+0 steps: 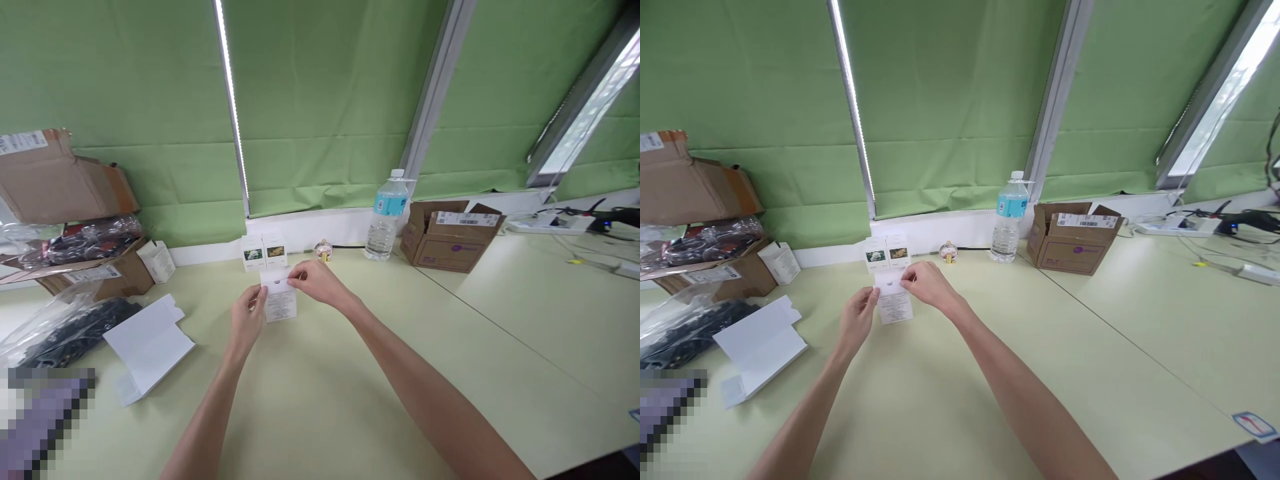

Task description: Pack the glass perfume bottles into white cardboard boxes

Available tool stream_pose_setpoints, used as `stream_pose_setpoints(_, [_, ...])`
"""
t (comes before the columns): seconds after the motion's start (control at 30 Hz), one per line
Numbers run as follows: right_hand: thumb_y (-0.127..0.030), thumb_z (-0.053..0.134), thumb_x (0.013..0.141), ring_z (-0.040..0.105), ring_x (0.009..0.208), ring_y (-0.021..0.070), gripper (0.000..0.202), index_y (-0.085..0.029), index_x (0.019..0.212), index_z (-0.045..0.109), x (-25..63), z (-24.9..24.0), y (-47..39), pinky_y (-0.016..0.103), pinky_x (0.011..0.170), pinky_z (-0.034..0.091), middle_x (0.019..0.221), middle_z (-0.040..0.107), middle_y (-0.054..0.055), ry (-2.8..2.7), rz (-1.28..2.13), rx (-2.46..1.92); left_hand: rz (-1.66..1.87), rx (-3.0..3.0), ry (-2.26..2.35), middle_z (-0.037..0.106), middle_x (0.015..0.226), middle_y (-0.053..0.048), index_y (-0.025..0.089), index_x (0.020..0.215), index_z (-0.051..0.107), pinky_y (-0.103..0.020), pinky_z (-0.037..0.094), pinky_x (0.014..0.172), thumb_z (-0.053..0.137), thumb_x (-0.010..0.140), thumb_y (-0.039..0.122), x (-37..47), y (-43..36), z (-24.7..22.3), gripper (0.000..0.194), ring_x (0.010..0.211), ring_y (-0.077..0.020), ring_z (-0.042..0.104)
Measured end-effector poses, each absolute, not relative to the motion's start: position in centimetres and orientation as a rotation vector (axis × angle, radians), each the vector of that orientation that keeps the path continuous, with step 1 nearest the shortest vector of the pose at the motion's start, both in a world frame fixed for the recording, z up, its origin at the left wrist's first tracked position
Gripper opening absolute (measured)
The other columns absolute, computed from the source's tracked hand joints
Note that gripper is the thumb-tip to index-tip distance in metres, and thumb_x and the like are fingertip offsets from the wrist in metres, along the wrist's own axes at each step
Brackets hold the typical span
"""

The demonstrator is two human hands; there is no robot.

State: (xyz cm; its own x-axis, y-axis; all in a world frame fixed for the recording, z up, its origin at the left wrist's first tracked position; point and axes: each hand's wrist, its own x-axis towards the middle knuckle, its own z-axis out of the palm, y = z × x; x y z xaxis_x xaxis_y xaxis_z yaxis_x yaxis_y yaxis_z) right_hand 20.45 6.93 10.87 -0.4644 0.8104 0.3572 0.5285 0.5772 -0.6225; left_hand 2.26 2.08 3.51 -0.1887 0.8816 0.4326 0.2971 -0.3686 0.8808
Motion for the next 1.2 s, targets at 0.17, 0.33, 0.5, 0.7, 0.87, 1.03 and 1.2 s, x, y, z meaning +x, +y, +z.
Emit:
stream_pose_setpoints(0.17, [-0.034, 0.071, 0.069, 0.059, 0.072, 0.0135, 0.036, -0.015, 0.099, 0.061, 20.7, 9.1, 8.3, 0.025, 0.063, 0.044, 0.096, 0.066, 0.007, -1.963, 0.593, -1.231, 1.685, 1.368, 1.341, 0.069, 0.103, -0.009, 0.020, 0.116, 0.054, -0.031, 0.050, 0.076, 0.056, 0.083, 0.046, 3.0, 2.5, 3.5, 0.042, 0.090, -0.0198, 0.065])
stream_pose_setpoints(0.33, [-0.029, 0.064, 0.077, 0.062, 0.077, 0.0141, 0.036, -0.015, 0.109, 0.057, 20.3, 7.6, 8.9, 0.024, 0.065, 0.047, 0.094, 0.068, 0.008, -1.860, 0.969, -1.195, 1.547, 1.169, 1.302, 0.069, 0.098, -0.009, 0.016, 0.111, 0.060, -0.031, 0.050, 0.072, 0.055, 0.080, 0.049, 2.9, 3.4, 3.1, 0.045, 0.084, -0.0198, 0.065])
stream_pose_setpoints(0.5, [-0.024, 0.064, 0.078, 0.064, 0.080, 0.0160, 0.032, -0.015, 0.108, 0.063, 20.4, 7.7, 9.3, 0.023, 0.064, 0.048, 0.094, 0.070, 0.008, -1.826, 1.194, -1.091, 1.513, 1.180, 1.307, 0.070, 0.093, -0.008, 0.014, 0.101, 0.065, -0.031, 0.049, 0.073, 0.054, 0.079, 0.044, 2.8, 3.6, 3.5, 0.038, 0.084, -0.0200, 0.064])
stream_pose_setpoints(0.7, [-0.038, 0.062, 0.079, 0.062, 0.085, 0.0178, 0.032, -0.017, 0.101, 0.072, 21.5, 9.9, 8.1, 0.026, 0.068, 0.046, 0.094, 0.071, 0.005, -2.015, 1.020, -0.899, 1.620, 1.375, 1.297, 0.070, 0.099, -0.007, 0.020, 0.114, 0.059, -0.032, 0.051, 0.075, 0.056, 0.081, 0.040, 2.9, 3.1, 4.1, 0.038, 0.086, -0.0193, 0.066])
stream_pose_setpoints(0.87, [-0.044, 0.060, 0.079, 0.061, 0.074, 0.0175, 0.034, -0.018, 0.095, 0.076, 21.6, 10.1, 7.6, 0.025, 0.056, 0.043, 0.090, 0.073, 0.003, -2.050, 0.983, -0.957, 1.631, 1.475, 1.291, 0.068, 0.107, -0.008, 0.020, 0.107, 0.063, -0.034, 0.049, 0.085, 0.058, 0.082, 0.037, 2.2, 3.0, 3.9, 0.031, 0.097, -0.0204, 0.064])
stream_pose_setpoints(1.03, [-0.042, 0.065, 0.075, 0.064, 0.081, 0.0214, 0.035, -0.019, 0.099, 0.075, 21.6, 9.8, 7.9, 0.027, 0.060, 0.047, 0.095, 0.074, 0.005, -2.051, 0.971, -0.952, 1.593, 1.510, 1.197, 0.066, 0.114, -0.008, 0.020, 0.113, 0.062, -0.034, 0.048, 0.089, 0.056, 0.083, 0.036, 2.0, 2.5, 3.9, 0.034, 0.103, -0.0210, 0.062])
stream_pose_setpoints(1.2, [-0.040, 0.070, 0.070, 0.066, 0.086, 0.0238, 0.033, -0.021, 0.097, 0.076, 21.6, 10.2, 7.6, 0.029, 0.069, 0.051, 0.097, 0.074, 0.005, -2.066, 0.934, -0.983, 1.629, 1.504, 1.271, 0.069, 0.106, -0.008, 0.020, 0.111, 0.065, -0.035, 0.050, 0.087, 0.059, 0.082, 0.041, 2.2, 2.4, 3.8, 0.035, 0.098, -0.0211, 0.064])
